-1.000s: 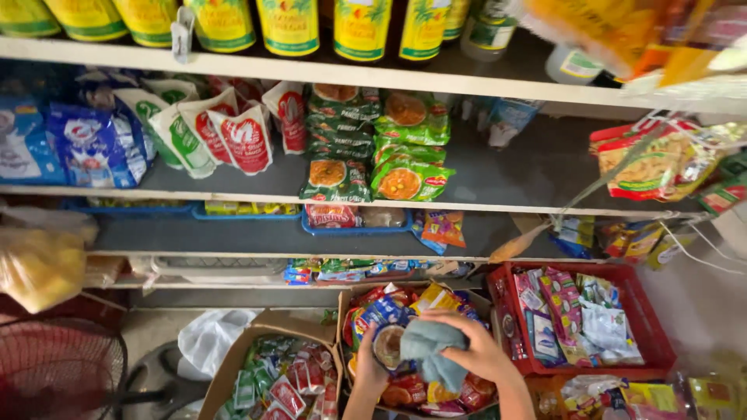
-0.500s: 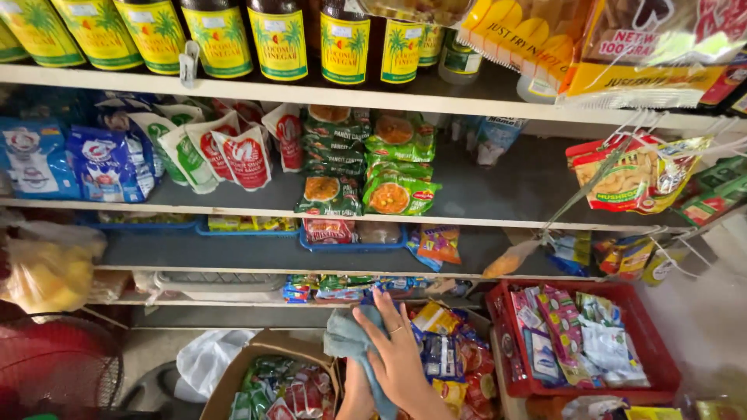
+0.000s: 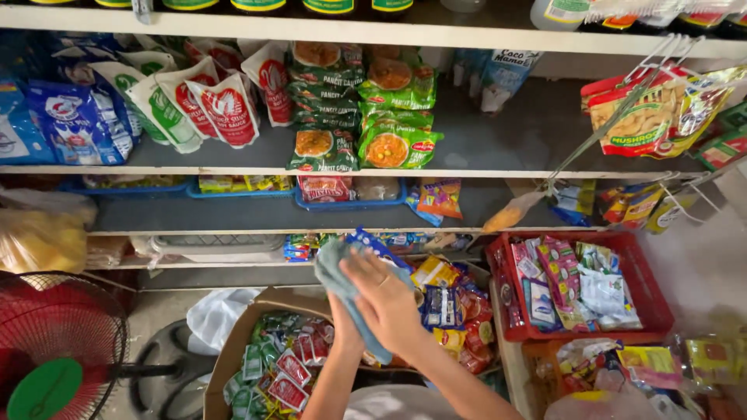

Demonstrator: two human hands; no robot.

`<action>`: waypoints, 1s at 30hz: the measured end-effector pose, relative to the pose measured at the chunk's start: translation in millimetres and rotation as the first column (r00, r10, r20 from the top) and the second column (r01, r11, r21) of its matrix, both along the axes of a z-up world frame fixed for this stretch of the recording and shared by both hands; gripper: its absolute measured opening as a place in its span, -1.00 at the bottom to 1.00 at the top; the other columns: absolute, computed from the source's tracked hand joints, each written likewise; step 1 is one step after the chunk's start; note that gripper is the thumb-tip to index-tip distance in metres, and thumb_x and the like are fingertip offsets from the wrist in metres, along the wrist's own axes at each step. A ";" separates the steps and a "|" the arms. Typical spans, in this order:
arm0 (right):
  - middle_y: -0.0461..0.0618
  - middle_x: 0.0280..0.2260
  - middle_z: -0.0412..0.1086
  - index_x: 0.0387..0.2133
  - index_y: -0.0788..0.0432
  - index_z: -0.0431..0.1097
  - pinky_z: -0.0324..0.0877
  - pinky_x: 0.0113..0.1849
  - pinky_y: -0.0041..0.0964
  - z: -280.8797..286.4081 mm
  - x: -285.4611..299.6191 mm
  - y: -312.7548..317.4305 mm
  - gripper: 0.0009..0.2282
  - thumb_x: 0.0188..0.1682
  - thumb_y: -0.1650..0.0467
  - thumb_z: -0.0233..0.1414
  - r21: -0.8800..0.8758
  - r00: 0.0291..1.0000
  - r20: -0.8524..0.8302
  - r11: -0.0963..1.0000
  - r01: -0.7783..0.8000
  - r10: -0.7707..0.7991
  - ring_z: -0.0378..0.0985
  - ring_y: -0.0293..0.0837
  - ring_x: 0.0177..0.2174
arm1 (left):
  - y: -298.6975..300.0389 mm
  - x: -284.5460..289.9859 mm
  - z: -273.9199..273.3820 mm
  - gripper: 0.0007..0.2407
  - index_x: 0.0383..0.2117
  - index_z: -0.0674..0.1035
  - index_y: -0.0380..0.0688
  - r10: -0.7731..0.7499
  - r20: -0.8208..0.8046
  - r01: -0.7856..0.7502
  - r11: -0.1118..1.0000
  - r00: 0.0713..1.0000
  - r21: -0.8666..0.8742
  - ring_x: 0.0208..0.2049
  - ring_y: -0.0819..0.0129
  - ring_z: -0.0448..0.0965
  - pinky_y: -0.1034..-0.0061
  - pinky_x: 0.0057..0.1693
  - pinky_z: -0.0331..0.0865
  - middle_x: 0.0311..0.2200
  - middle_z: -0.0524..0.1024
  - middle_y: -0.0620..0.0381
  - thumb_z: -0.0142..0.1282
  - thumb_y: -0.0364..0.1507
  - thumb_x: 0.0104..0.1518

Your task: Wiping and organizing various food products on grocery store shelves using a cloth.

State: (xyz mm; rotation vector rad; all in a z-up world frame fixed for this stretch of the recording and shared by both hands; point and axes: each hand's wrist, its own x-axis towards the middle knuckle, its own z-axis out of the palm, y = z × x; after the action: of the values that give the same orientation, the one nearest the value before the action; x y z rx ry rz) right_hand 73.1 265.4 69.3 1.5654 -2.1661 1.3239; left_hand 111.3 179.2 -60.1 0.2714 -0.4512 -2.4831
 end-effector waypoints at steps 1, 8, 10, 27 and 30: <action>0.11 0.26 0.31 0.26 0.13 0.30 0.19 0.31 0.02 0.7 3.1 1.7 -0.47 -0.06 0.62 -0.01 0.004 1.000 0.003 1.000 0.001 -0.001 0.30 0.09 0.30 | -1.4 2.1 11.9 -0.44 0.36 0.20 0.06 -0.001 0.003 0.001 1.000 1.000 0.004 0.26 0.28 0.37 0.26 0.32 0.27 0.29 0.32 0.20 -0.35 0.02 0.28; 0.27 0.25 0.24 0.25 0.17 0.23 0.12 0.23 0.18 0.9 -9.7 1.4 -0.45 -0.12 0.56 0.02 0.036 0.993 -0.079 0.995 0.094 -0.091 0.23 0.27 0.26 | -1.2 7.7 33.4 -0.41 0.36 0.22 0.00 -0.123 0.206 0.120 0.992 0.971 0.028 0.24 0.20 0.39 0.20 0.32 0.25 0.26 0.36 0.09 -0.31 0.02 0.28; 0.29 0.27 0.24 0.28 0.19 0.19 0.13 0.25 0.17 -5.7 -24.4 -2.4 -0.44 -0.09 0.61 -0.05 -0.005 0.993 0.007 0.993 0.121 -0.121 0.24 0.29 0.27 | 0.8 7.6 48.5 -0.38 0.35 0.25 -0.03 -0.218 0.245 0.197 0.975 0.945 0.106 0.21 0.14 0.41 0.17 0.29 0.25 0.23 0.39 0.03 -0.34 0.07 0.26; 0.01 0.26 0.31 0.22 0.06 0.34 0.14 0.27 0.12 -33.4 11.6 5.5 -0.51 -0.05 0.51 0.07 0.143 0.942 -0.295 0.982 -0.123 0.161 0.27 0.11 0.28 | -34.4 8.7 -14.6 -0.55 0.23 0.37 0.13 0.142 0.027 -0.144 0.984 0.990 0.106 0.15 0.29 0.44 0.24 0.27 0.32 0.16 0.44 0.30 -0.19 -0.06 0.26; -0.04 0.27 0.31 0.21 0.04 0.33 0.14 0.28 0.11 -46.0 2.1 12.7 -0.53 -0.02 0.53 0.06 0.121 0.943 -0.313 0.990 -0.076 0.111 0.29 0.07 0.29 | -40.4 3.3 -66.8 -0.56 0.21 0.41 -0.23 -0.013 -0.301 0.001 0.999 0.954 -0.042 0.12 0.04 0.46 0.10 0.25 0.34 0.09 0.47 -0.08 -0.16 -0.05 0.59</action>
State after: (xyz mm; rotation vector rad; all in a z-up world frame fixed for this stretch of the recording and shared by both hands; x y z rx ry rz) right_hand 75.2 278.1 23.3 1.7995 -2.0121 0.9096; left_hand 114.6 138.8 -126.9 -0.1262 -0.3738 -2.4623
